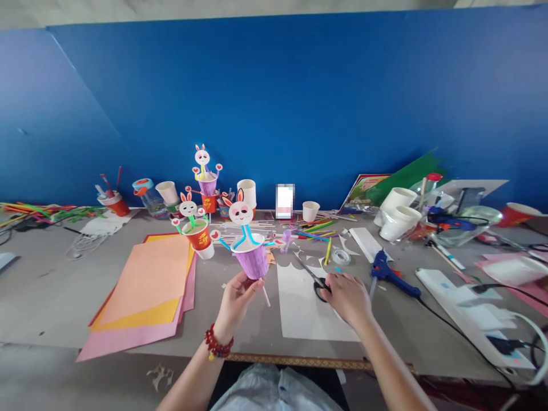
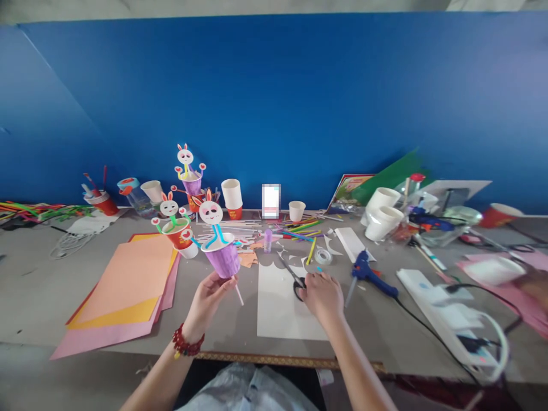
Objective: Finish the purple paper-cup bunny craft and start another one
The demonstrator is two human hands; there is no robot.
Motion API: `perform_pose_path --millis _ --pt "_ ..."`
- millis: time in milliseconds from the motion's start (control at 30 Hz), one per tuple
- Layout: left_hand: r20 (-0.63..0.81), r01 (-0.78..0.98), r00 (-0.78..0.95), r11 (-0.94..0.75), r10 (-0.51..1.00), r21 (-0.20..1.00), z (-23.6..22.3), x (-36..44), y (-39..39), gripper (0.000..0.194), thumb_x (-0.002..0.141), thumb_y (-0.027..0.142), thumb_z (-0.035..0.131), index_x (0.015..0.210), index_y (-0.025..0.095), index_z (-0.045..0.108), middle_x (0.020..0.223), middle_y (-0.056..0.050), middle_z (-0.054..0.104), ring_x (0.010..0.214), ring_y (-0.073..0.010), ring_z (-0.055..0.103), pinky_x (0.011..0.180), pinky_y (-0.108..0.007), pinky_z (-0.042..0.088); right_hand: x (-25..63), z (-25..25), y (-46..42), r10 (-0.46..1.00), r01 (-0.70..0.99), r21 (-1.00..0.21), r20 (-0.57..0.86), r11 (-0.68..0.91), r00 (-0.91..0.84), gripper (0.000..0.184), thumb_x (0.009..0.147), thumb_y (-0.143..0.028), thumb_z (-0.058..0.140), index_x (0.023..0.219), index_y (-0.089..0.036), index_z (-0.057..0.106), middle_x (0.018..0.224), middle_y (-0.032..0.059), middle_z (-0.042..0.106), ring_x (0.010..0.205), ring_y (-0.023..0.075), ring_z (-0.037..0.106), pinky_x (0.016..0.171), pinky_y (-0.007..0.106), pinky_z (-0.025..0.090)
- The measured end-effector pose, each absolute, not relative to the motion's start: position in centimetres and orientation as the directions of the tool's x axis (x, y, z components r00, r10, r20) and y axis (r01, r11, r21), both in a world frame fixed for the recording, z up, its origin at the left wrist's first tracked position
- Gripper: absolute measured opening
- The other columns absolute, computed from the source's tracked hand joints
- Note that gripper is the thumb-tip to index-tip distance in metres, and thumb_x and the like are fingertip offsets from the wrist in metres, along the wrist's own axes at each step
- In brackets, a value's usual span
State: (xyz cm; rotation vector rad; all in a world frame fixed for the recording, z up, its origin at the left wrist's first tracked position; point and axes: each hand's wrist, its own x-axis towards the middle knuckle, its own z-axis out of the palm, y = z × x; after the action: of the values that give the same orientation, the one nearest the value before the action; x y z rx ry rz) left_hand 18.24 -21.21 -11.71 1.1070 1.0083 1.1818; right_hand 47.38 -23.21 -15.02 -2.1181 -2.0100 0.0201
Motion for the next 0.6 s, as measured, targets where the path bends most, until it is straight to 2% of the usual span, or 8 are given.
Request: perform_pose_path --millis 100,200,267,367,433,500,600 --pt "-0.01 -0.177 0.117 0.031 0.993 0.984 -11.6 17.9 -21.0 0.028 0.075 0.04 0.079 0.09 0.016 0.074 0.085 -0.005 0.074 0.081 -0.0181 0.065 0.076 -0.027 0.05 48.8 -15.2 -22.5 0.994 0.953 -0.299 0.083 -0.037 0.065 0.007 0.078 -0.024 0.064 0.072 -0.022 0.063 0.077 0.0071 0.072 0.082 0.0274 0.067 0.072 0.035 0.042" --pt "-0.001 -0.178 0.127 0.024 0.992 0.984 -11.5 17.9 -20.8 0.027 0.075 0.04 0.078 0.088 0.016 0.074 0.083 -0.005 0.073 0.079 -0.0172 0.064 0.074 -0.026 0.05 50.2 -15.7 -22.3 0.998 0.917 -0.399 0.041 -0.023 0.043 0.011 0.083 -0.03 0.059 0.078 -0.022 0.064 0.079 0.0057 0.075 0.072 0.0226 0.069 0.063 0.03 0.044" --pt "-0.002 -0.178 0.125 0.024 0.992 0.984 -11.4 18.1 -20.7 0.029 0.075 0.04 0.078 0.089 0.016 0.074 0.083 -0.005 0.073 0.078 -0.0172 0.064 0.074 -0.027 0.05 51.0 -15.8 -22.2 1.0 0.856 -0.518 0.022 -0.005 0.019 0.018 0.087 -0.036 0.054 0.084 -0.021 0.063 0.078 0.0064 0.076 0.069 0.0213 0.069 0.061 0.029 0.046" --pt "0.004 -0.18 0.11 0.016 0.994 0.984 -11.3 18.4 -20.5 0.03 0.073 0.041 0.079 0.089 0.016 0.074 0.082 -0.005 0.073 0.077 -0.0174 0.064 0.074 -0.027 0.05 51.8 -15.4 -22.4 0.998 0.554 -0.832 0.026 -0.006 0.05 0.029 0.088 -0.048 0.054 0.09 -0.02 0.06 0.076 0.0104 0.077 0.072 0.0246 0.071 0.065 0.034 0.051" --pt "0.009 -0.185 0.099 0.009 0.995 0.983 -11.3 18.6 -20.3 0.03 0.073 0.04 0.08 0.088 0.016 0.074 0.082 -0.005 0.074 0.077 -0.0174 0.064 0.074 -0.027 0.05 51.9 -14.7 -22.6 0.992 0.271 -0.963 0.035 0.001 0.121 0.037 0.08 -0.054 0.065 0.095 -0.02 0.059 0.081 0.0132 0.077 0.078 0.0284 0.072 0.069 0.039 0.053" --pt "0.012 -0.189 0.075 0.002 0.997 0.982 -11.4 18.7 -20.2 0.029 0.072 0.04 0.081 0.087 0.016 0.074 0.082 -0.005 0.074 0.076 -0.0172 0.064 0.074 -0.027 0.051 51.6 -14.0 -23.1 0.984 0.074 -0.997 0.042 0.03 0.175 0.043 0.073 -0.052 0.075 0.1 -0.022 0.059 0.086 0.0138 0.076 0.083 0.0302 0.072 0.072 0.042 0.053" --pt "0.031 -0.186 0.038 -0.024 0.999 0.982 -11.4 18.7 -19.8 0.028 0.073 0.039 0.08 0.087 0.016 0.074 0.081 -0.005 0.074 0.076 -0.0173 0.065 0.075 -0.027 0.052 49.7 -13.2 -24.3 0.984 -0.17 -0.985 0.01 0.041 0.178 0.041 0.066 -0.042 0.083 0.096 -0.024 0.062 0.089 0.0117 0.073 0.085 0.029 0.07 0.073 0.041 0.053"
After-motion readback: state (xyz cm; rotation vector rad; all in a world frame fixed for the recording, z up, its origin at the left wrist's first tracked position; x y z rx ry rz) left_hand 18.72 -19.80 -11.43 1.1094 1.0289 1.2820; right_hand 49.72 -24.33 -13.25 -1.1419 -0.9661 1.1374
